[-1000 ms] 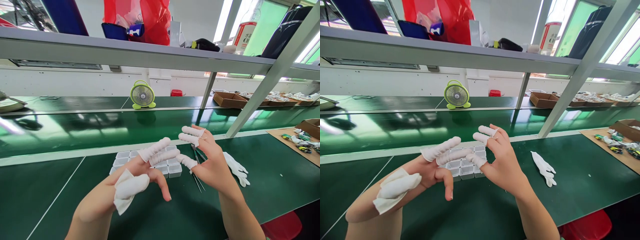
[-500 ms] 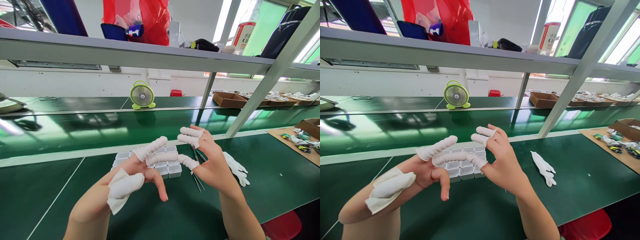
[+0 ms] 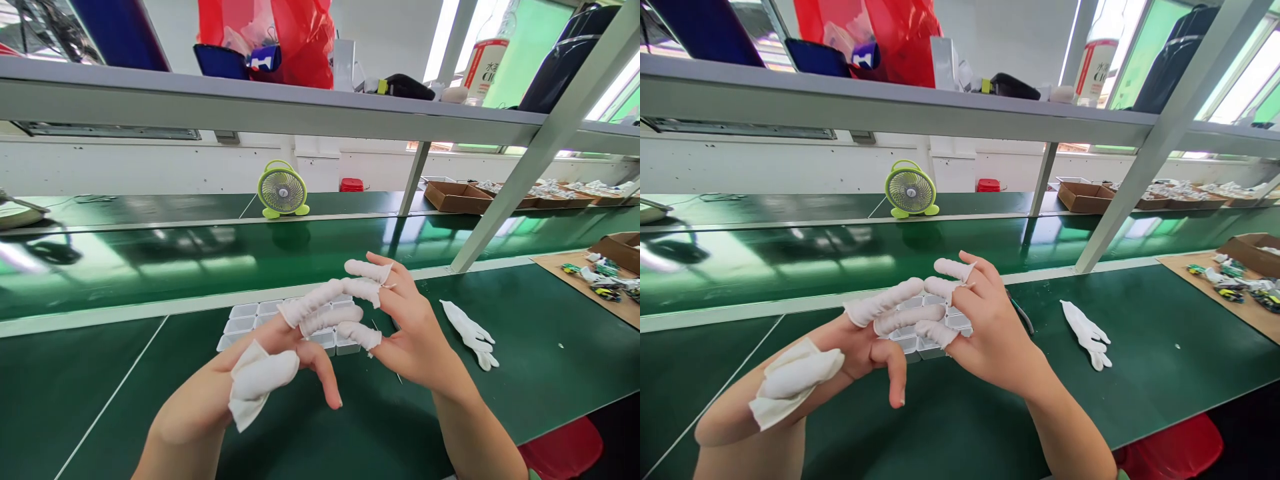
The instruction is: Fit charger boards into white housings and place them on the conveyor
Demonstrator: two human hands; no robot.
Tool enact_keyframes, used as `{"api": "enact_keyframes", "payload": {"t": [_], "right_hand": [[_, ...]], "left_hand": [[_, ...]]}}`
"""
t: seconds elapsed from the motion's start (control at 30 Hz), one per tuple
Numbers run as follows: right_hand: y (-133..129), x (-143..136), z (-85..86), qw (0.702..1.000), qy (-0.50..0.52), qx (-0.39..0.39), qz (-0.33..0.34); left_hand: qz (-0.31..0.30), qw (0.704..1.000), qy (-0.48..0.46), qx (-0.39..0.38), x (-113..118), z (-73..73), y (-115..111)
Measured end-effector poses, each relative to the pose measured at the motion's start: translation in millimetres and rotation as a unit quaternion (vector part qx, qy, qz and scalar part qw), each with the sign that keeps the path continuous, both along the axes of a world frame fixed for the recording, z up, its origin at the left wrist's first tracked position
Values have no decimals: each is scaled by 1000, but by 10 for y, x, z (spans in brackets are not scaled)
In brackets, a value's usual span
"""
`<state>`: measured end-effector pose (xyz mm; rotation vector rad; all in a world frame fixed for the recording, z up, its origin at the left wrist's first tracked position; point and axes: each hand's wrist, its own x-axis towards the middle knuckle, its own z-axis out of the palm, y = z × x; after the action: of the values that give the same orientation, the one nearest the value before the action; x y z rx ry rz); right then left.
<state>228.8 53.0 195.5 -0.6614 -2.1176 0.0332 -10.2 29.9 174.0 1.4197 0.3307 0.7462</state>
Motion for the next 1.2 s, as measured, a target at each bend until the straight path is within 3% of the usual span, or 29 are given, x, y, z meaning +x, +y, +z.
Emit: {"api": "enact_keyframes", "payload": {"t": [0.17, 0.3, 0.87, 1.2], "right_hand": [[3, 78, 36, 1000, 17, -14, -17], [-12, 48, 37, 1000, 21, -9, 14], [-48, 20, 32, 998, 35, -1, 46], [-54, 0, 37, 995, 84, 5, 52]], "left_hand": [[34, 999, -6, -7, -24, 25, -48], [57, 998, -6, -12, 46, 74, -107], [7, 1000, -15, -8, -22, -4, -21], [10, 996, -91, 11, 128, 174, -42]]}}
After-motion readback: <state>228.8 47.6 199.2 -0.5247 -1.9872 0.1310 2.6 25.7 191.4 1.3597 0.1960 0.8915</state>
